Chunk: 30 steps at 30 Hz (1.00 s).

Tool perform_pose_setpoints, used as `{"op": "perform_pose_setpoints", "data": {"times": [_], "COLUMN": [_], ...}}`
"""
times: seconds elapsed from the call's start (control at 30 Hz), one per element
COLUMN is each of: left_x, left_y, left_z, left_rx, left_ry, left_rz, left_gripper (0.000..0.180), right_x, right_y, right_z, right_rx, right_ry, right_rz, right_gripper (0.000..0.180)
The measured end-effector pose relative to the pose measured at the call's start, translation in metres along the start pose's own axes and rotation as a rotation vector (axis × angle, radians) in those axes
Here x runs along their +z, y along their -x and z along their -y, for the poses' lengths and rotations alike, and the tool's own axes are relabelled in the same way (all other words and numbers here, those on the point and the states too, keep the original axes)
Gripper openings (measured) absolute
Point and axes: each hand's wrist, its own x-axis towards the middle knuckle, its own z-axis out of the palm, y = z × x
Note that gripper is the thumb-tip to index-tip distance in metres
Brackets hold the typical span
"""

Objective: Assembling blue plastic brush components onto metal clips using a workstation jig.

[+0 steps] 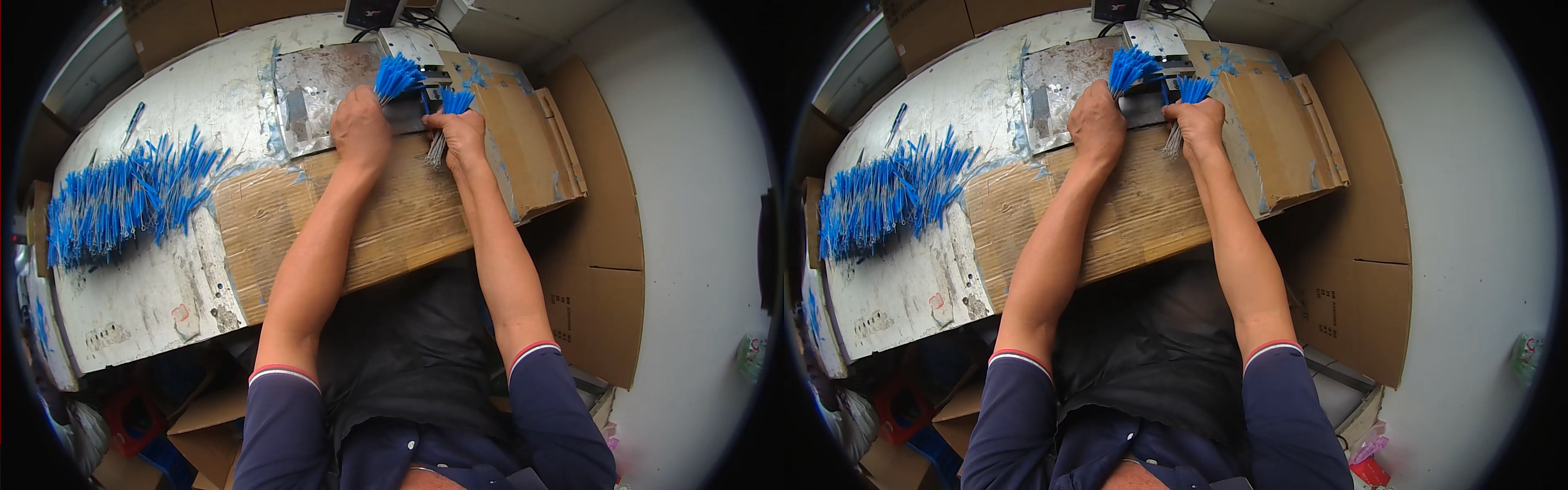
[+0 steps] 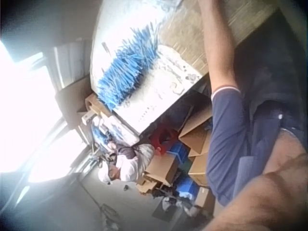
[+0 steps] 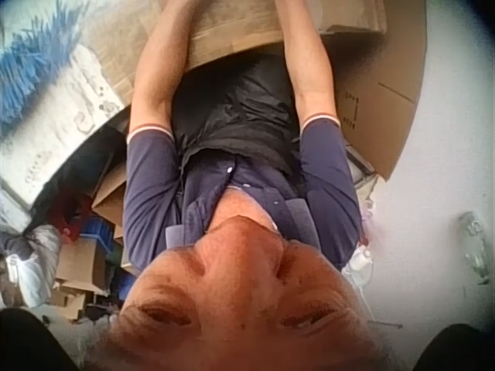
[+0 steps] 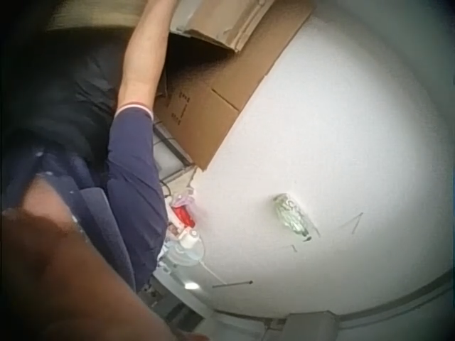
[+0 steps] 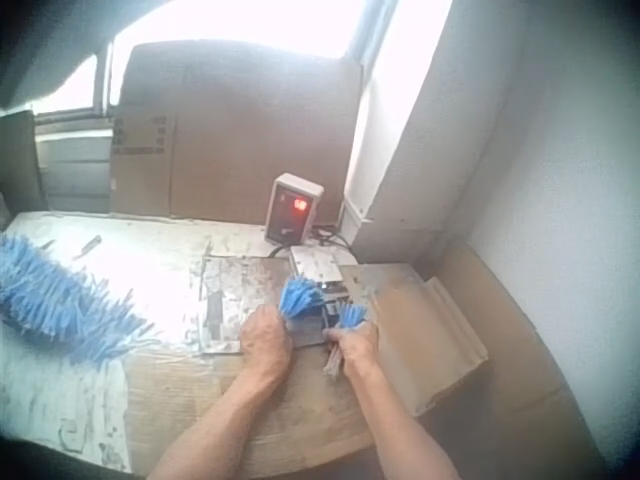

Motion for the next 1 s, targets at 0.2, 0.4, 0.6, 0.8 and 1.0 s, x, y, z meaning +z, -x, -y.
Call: {"op": "perform_pose_setpoints", "data": {"times": [0.2, 0.4, 0.6, 0.8, 1.0], "left_x": [-0.001, 0.001, -0.006, -0.008, -0.007], "left_y": [-0.002, -0.005, -0.001, 0.0, 0.0], "left_z": [0.002, 0.003, -0.002, -0.004, -0.004], "left_rx": [-0.062, 0.025, -0.011, 0.051, 0.059], "left_ry": [0.082, 0.142, 0.175, 0.153, 0.158], "left_rz": [-0.096, -0.193, -0.028, 0.031, 0.022], "left_gripper": [0.006, 0.01, 0.011, 0.009, 0.007], "right_x": [0.007, 0.007, 0.006, -0.013, -0.014], "right_y": [-0.011, -0.017, 0.007, 0.011, 0.013], "right_z": [0.001, -0.001, 0.011, -0.001, -0.005], "right_rx": [0.04, -0.01, 0.12, 0.062, 0.01], "right_ry": [0.063, 0.243, -0.031, -0.284, -0.315], "right_rz": [-0.039, -0.083, -0.067, 0.033, 0.026], "right_gripper": [0.017, 0.015, 0.011, 0.013, 0.019]}}
